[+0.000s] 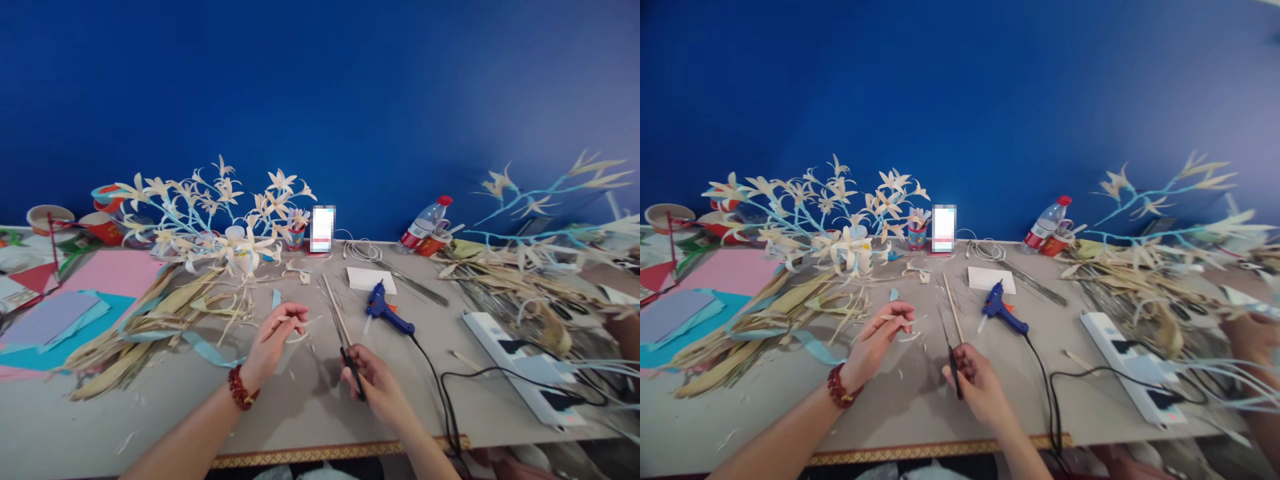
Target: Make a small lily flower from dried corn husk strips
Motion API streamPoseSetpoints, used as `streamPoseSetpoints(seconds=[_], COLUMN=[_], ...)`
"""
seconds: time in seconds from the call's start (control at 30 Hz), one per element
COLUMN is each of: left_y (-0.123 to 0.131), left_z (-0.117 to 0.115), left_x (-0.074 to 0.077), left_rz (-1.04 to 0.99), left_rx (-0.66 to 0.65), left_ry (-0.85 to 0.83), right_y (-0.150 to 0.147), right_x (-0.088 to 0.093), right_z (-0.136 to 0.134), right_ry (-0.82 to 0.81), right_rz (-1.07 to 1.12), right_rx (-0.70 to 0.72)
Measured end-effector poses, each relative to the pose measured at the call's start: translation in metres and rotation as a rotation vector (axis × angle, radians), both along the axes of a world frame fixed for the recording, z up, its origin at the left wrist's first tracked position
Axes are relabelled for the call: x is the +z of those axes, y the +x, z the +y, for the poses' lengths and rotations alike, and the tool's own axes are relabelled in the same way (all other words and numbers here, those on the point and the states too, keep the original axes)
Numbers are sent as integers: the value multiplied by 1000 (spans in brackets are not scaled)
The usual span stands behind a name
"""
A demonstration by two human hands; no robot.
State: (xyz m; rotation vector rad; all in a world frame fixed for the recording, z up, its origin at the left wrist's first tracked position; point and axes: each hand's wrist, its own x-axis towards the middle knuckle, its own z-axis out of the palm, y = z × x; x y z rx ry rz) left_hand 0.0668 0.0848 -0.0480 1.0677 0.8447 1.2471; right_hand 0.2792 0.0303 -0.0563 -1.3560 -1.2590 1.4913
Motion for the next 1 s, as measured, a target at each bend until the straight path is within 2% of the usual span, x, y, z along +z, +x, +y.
streamPoseSetpoints(seconds=[0.3,0.47,0.6,1.0], left_y=[0,0,1,0], left_z=[-6,-5,-5,0], left_x=[9,5,3,7], left_rz=[229,281,236,112], left_rx=[197,204,198,375], left_ry=[260,316,318,152], right_y=[-12,-19,-21,-23], right_x=[-7,-3,0,-9], right_z=[-7,-4,1,-2], right_ry=[40,17,-8,87], right_rz=[-39,-19,-7,-193], right_rx=[128,162,160,189])
